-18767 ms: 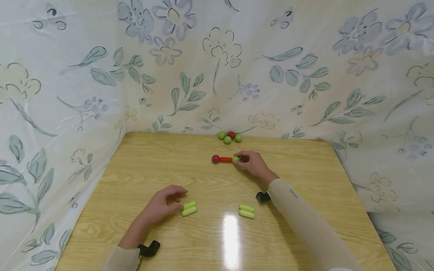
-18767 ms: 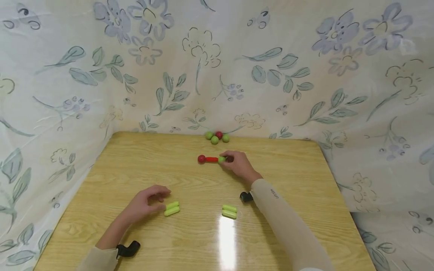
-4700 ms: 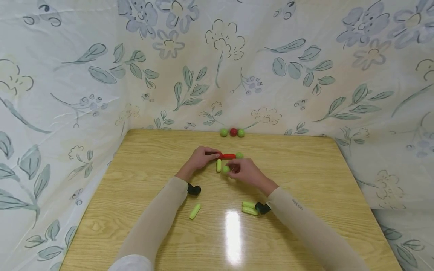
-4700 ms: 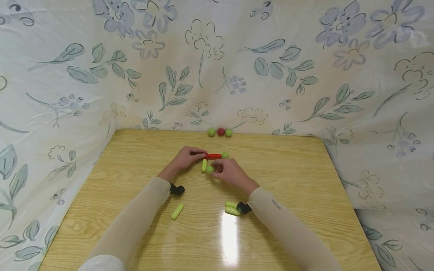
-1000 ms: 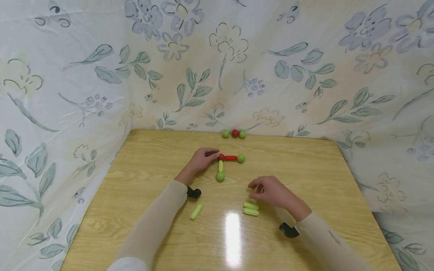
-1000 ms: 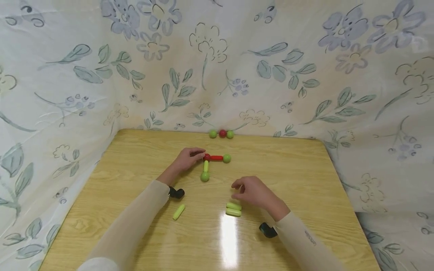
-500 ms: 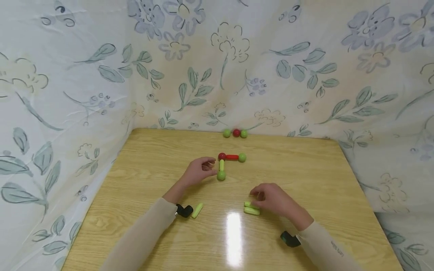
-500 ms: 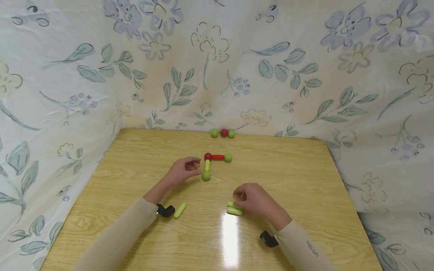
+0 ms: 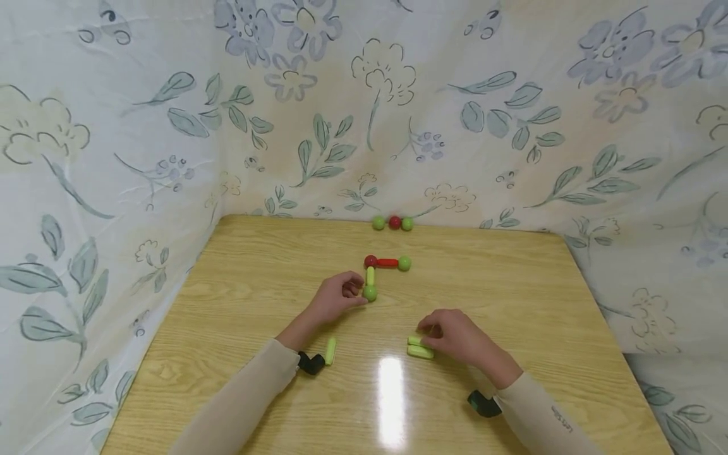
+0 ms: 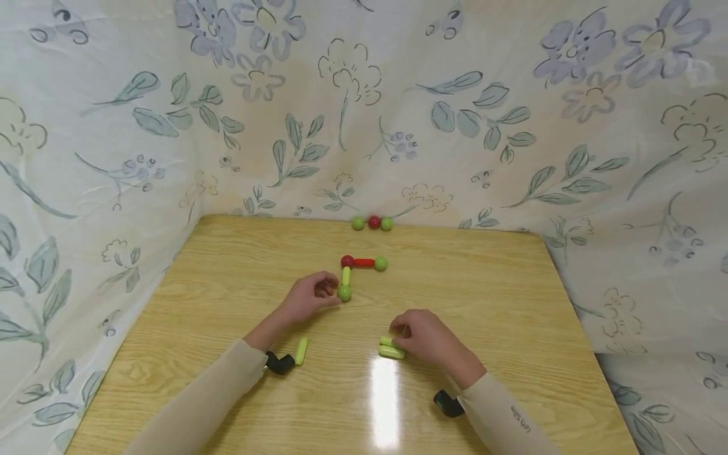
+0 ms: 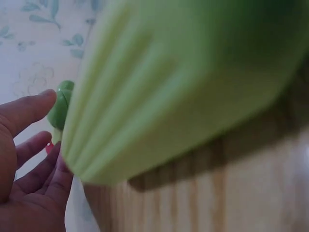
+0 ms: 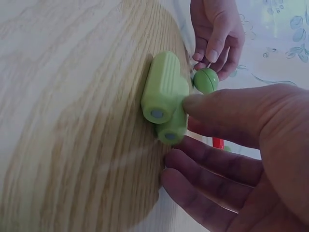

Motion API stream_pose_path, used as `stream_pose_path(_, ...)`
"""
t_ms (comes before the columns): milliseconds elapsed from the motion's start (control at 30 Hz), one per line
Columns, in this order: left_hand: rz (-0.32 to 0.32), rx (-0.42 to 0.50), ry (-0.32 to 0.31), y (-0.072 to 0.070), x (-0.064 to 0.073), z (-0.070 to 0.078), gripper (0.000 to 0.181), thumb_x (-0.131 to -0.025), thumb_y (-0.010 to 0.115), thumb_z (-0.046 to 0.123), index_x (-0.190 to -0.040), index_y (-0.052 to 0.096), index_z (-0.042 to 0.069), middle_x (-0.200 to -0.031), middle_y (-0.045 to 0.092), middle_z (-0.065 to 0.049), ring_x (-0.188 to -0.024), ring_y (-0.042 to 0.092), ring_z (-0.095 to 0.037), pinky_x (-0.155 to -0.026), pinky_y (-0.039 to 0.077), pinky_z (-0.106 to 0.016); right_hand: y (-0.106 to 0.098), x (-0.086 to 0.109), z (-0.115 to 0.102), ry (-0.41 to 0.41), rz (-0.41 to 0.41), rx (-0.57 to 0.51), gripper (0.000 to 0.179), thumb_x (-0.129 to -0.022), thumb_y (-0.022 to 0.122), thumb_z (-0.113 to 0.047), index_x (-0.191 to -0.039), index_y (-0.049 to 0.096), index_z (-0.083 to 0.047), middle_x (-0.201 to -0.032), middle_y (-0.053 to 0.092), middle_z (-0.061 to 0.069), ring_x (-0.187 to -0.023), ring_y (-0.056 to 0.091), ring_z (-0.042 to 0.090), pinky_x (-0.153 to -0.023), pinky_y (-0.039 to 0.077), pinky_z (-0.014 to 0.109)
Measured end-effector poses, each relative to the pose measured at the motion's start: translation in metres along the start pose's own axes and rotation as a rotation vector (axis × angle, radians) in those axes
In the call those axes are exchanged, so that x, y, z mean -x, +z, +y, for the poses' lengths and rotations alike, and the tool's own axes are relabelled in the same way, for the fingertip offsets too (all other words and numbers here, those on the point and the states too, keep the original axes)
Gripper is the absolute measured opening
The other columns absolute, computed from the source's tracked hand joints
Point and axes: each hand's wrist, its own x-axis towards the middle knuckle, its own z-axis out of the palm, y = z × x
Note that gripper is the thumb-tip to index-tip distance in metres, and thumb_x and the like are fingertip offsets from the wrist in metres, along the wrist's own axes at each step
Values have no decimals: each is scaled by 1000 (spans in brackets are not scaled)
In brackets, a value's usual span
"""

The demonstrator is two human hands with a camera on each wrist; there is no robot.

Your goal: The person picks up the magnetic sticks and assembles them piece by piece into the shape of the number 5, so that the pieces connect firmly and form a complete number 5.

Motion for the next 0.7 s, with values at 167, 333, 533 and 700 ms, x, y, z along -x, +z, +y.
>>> stream_pose_path(167, 16, 10, 15, 5, 1, 1, 36, -92, 89, 10, -124, 72, 5, -109, 71, -4, -94, 65, -17, -85, 57, -32, 1, -2, -5, -17, 26, 42, 16, -96, 82, -9, -112, 82, -8, -98, 72, -7, -83, 62, 6, -73, 56, 30)
stream_pose_path(333, 37, 2, 16, 8, 2, 3, 34, -91, 89, 9, -121, 73, 5, -105, 71, -3, -92, 64, -17, -82, 56, -30, 1, -3, -6, -45, 57, 100, 14, -97, 80, -7, -111, 82, -7, -97, 72, -7, -82, 61, 5, -73, 56, 30)
stream_pose_path(533, 37, -17, 22, 8, 1, 6, 33, -92, 89, 10, -120, 73, 5, -104, 71, -3, -90, 64, -16, -81, 56, -30, 0, -4, -6, -59, 81, 141, 16, -95, 78, -2, -110, 81, -4, -93, 68, -7, -79, 56, 8, -71, 53, 29)
stream_pose_path(700, 38, -25, 14, 8, 0, 6, 31, -92, 89, 11, -119, 73, 7, -103, 70, -1, -90, 64, -16, -81, 56, -30, 1, -6, -4, -47, 86, 168, 19, -92, 80, -1, -111, 81, -3, -95, 69, -5, -79, 56, 10, -70, 52, 29)
